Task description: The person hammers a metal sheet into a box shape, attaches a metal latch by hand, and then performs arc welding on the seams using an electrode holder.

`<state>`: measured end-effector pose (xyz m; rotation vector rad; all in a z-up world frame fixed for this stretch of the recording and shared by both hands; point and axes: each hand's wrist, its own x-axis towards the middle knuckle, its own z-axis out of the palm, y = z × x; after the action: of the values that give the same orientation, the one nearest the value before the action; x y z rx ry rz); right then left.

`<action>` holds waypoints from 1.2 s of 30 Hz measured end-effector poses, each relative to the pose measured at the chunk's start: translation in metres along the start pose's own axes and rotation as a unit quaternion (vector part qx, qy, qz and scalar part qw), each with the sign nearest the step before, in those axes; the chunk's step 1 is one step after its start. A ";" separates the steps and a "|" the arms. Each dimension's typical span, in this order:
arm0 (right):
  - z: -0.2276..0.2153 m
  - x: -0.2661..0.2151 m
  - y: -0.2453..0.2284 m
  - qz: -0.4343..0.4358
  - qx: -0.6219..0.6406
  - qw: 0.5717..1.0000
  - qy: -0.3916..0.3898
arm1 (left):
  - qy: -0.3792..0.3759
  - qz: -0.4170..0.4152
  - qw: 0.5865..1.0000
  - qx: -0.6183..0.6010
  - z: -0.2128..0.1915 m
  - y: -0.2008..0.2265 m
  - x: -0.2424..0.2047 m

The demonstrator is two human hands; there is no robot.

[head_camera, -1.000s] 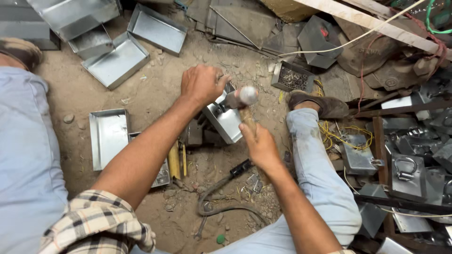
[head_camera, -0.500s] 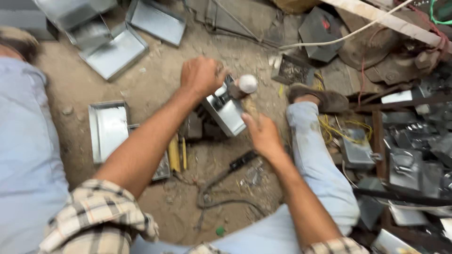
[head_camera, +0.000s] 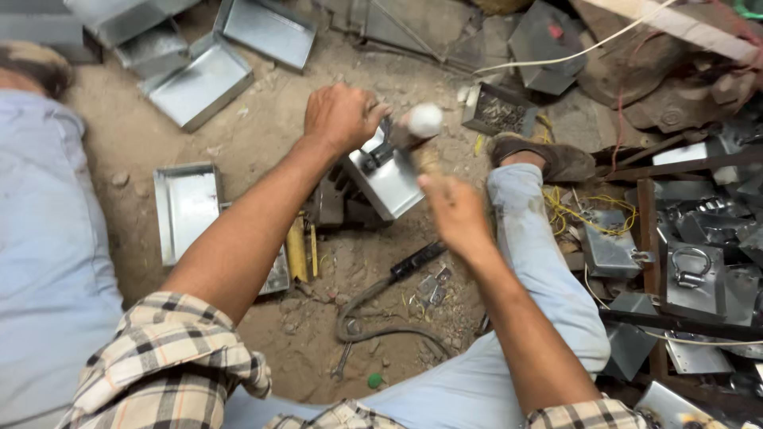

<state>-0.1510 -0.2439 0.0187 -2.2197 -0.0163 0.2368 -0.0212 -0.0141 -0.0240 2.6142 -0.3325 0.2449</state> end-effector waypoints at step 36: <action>-0.011 -0.048 0.095 0.222 0.290 0.929 0.065 | -0.190 0.096 0.956 0.200 0.019 0.089 -0.120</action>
<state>-0.2030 -0.3158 -0.0413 -1.6157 0.5659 0.2965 -0.1584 -0.0763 -0.0285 3.0276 -0.7393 -0.1495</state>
